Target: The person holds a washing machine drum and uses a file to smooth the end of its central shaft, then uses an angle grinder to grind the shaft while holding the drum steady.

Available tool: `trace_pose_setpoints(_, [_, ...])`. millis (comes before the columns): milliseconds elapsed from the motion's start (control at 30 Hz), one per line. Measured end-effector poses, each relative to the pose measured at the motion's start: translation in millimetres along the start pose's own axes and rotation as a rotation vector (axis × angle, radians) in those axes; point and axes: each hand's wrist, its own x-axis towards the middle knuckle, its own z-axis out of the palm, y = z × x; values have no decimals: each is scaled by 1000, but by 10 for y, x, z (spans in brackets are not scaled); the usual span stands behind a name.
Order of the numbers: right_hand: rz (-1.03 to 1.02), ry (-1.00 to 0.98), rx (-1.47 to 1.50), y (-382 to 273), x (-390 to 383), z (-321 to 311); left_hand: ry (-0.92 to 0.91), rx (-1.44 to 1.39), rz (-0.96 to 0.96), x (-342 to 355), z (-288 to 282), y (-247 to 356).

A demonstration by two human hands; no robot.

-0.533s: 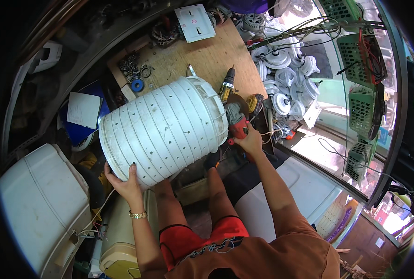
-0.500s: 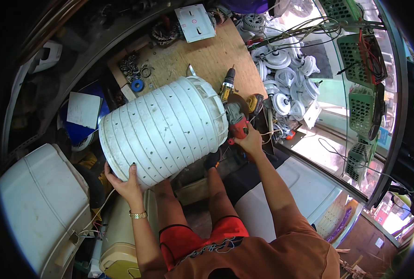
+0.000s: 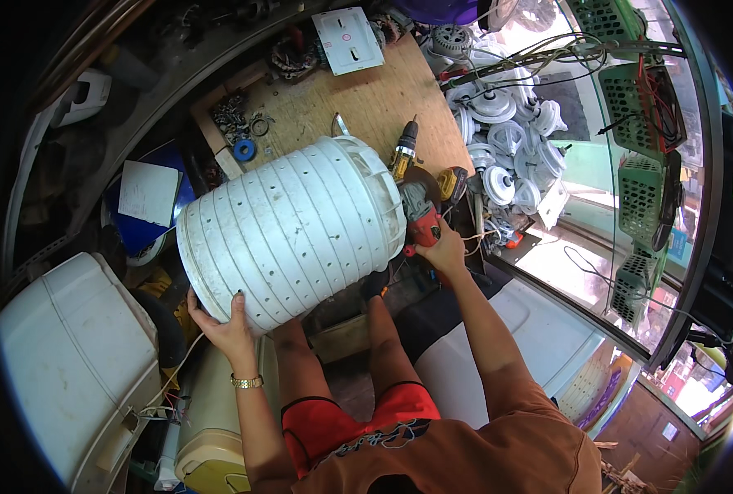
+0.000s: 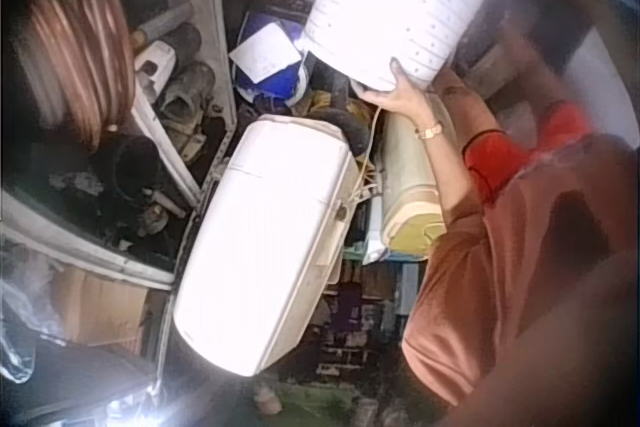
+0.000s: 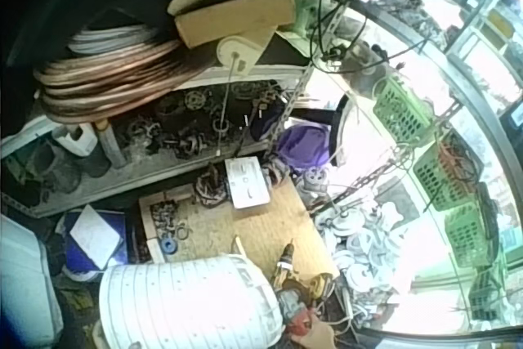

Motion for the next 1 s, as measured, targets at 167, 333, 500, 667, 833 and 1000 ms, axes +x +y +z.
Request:
trace_pose_setpoints(167, [-17, 9, -4, 31, -6, 22, 14, -12, -10, -8, 23, 22])
trace_pose_setpoints(333, [11, -26, -17, -2, -25, 7, 14, 14, -12, 2, 12, 44])
trace_pose_setpoints(500, [-10, -15, -9, 35, -3, 6, 16, -10, -24, 18, 29, 60])
trace_pose_setpoints(667, [-10, -25, -18, 8, 29, -15, 5, -28, -12, 32, 5, 27])
trace_pose_setpoints(833, [-16, -21, -23, 65, 23, 14, 3, -51, -43, 17, 26, 78])
trace_pose_setpoints(1000, [3, -50, -16, 47, 7, 5, 5, -65, -46, 8, 14, 70])
